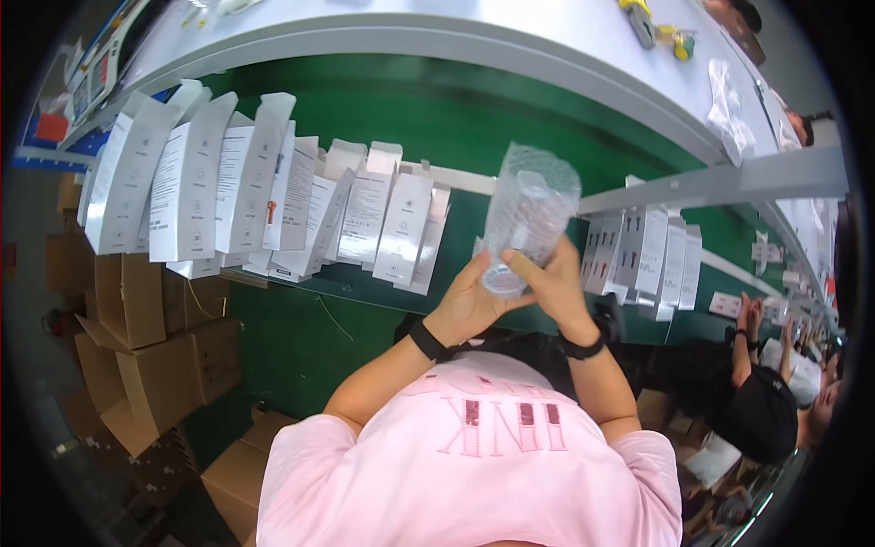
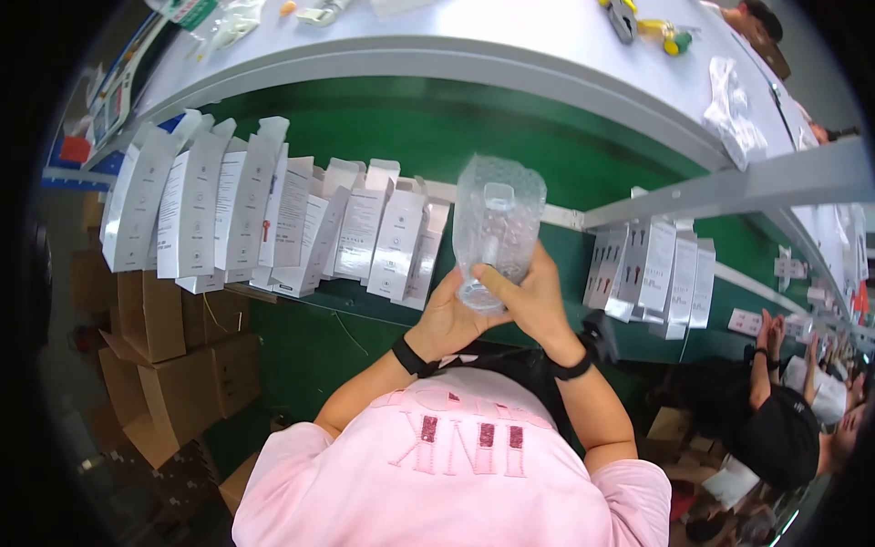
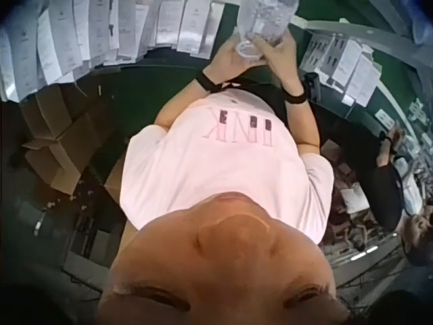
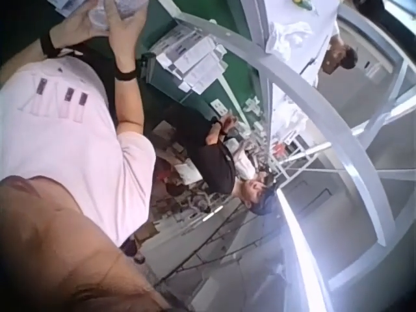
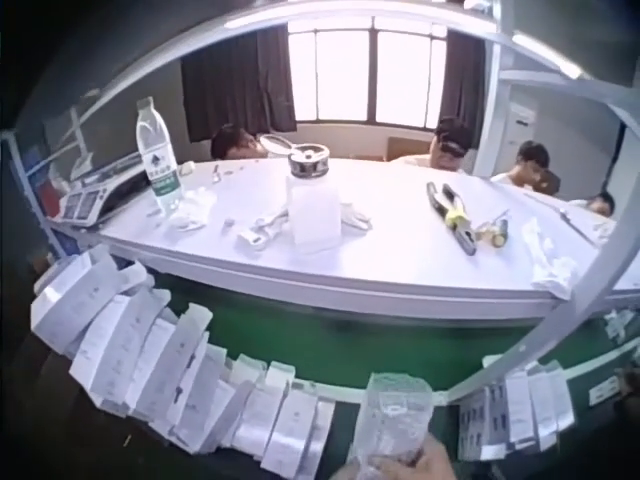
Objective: Packaging products and instruction manuals into white boxes on a production line.
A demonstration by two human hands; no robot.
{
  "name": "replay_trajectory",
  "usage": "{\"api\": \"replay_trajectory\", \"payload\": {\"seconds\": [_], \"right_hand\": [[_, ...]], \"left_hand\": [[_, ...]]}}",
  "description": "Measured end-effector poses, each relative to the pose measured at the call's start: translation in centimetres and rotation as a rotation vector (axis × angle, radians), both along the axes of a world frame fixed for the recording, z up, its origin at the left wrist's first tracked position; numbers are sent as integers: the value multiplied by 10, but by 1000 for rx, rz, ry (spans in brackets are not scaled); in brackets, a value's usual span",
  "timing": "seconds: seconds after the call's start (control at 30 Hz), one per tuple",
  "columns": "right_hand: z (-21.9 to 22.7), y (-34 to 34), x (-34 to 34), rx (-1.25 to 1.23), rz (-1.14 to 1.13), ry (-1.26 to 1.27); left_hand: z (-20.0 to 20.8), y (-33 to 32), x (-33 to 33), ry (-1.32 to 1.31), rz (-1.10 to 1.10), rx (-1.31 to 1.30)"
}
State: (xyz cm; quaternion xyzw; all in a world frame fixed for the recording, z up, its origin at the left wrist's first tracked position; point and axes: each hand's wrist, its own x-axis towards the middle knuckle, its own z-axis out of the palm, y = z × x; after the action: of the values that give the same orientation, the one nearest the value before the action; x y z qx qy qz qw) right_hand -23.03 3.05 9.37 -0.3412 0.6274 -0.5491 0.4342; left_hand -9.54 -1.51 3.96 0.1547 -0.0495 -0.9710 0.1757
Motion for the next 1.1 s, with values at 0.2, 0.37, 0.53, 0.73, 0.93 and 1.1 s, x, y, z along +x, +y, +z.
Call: {"api": "replay_trajectory", "payload": {"seconds": [0.2,0.37,0.53,0.73,0.93,1.1], "right_hand": [[127,44,-25,-314,-146,726],[123,31,0,-291,51,746],[115,20,19,-363,52,682],[92,22,15,-577,79,562],[61,18,27,-433,-119,-151],[-7,40,-13,-157,7,-395]], "left_hand": [[34,-16,36,-218,231,-412],[50,-27,60,-347,442,-1288],[69,-21,71,-475,848,-1885],[66,-23,87,-465,937,-1887],[50,21,81,-482,279,-878],[30,46,49,-326,-189,-560]]}}
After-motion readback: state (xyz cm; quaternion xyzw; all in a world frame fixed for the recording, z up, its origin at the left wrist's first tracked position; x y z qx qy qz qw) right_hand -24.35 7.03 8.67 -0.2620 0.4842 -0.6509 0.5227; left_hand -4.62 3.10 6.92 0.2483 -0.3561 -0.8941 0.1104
